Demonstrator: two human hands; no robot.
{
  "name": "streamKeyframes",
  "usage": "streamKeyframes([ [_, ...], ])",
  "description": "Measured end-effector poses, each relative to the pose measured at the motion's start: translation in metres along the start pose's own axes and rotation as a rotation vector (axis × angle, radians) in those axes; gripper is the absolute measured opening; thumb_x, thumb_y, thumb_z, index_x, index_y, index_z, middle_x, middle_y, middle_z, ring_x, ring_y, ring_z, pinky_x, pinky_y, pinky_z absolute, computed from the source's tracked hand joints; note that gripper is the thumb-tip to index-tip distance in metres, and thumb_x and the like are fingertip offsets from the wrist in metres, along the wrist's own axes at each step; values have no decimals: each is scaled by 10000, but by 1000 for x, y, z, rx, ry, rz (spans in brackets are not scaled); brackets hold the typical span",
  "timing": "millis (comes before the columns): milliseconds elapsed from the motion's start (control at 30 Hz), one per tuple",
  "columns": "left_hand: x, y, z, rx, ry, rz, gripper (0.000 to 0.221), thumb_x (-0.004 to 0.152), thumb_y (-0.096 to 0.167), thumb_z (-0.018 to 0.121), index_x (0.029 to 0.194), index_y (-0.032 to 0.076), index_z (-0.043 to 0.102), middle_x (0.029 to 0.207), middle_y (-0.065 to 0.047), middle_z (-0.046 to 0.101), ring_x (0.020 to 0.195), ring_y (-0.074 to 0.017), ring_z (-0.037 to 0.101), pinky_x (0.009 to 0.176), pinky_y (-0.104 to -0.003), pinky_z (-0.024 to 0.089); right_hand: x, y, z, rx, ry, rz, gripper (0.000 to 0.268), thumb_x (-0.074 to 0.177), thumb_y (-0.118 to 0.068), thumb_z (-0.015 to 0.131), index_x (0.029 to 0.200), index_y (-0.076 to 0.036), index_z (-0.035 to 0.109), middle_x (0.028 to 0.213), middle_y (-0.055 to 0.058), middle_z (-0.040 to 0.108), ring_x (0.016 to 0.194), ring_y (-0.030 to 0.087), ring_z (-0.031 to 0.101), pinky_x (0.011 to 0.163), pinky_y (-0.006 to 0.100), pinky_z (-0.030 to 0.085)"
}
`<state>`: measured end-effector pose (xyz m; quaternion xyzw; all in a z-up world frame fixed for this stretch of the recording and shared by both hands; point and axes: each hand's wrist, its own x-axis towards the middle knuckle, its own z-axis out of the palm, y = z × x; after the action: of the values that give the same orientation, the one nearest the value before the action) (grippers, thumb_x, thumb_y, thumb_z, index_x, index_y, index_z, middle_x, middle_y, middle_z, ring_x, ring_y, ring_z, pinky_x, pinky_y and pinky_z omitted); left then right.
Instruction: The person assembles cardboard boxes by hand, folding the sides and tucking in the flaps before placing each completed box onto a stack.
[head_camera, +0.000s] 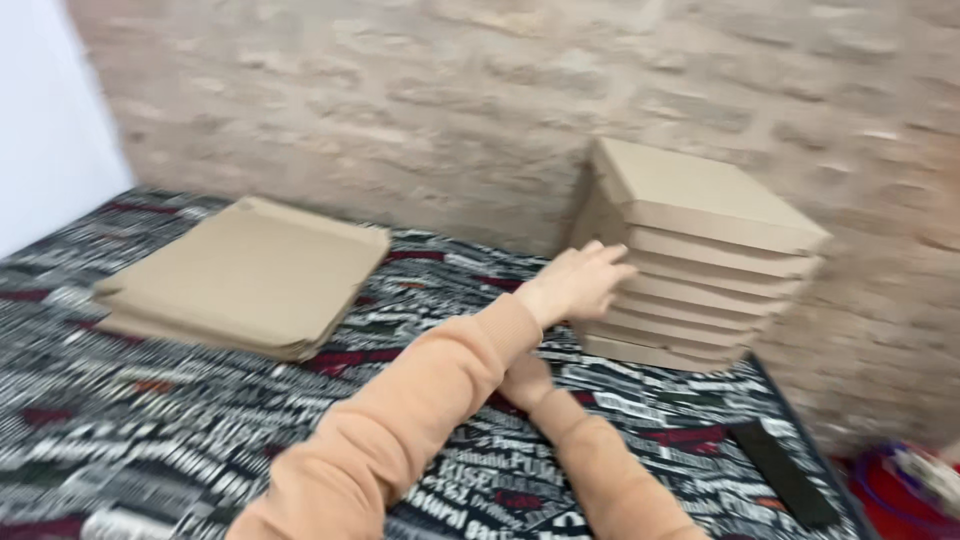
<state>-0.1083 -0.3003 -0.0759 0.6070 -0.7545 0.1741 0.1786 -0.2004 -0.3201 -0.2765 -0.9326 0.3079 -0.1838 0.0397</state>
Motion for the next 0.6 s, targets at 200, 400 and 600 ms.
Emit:
streamKeyframes([
  [200,-185,-49,-40,-103,-135,-51,292,1075,366,746,1313,305,902,1203,-66,929,1170,-425,913,997,-644,749,40,23,100,-64,-64,-93,438,1192,-546,574,1346,-230,834,1345,104,912,1239,422,905,1099,624,715],
  [400,-355,-191,-85,21,-145,-758,482,966,522,932,1366,254,931,1324,-133,938,1339,-447,861,1133,-631,696,31,10,71,31,-130,-120,409,1177,-509,607,1561,-416,712,1521,32,860,1375,407,870,1190,618,703],
  [600,-418,-229,-71,-157,-253,-1081,661,827,511,1048,1403,232,880,1462,-43,895,1371,-312,821,1153,-529,629,39,18,79,30,-128,-89,452,1157,-552,585,1539,-361,734,1485,56,863,1270,404,872,1024,631,676],
])
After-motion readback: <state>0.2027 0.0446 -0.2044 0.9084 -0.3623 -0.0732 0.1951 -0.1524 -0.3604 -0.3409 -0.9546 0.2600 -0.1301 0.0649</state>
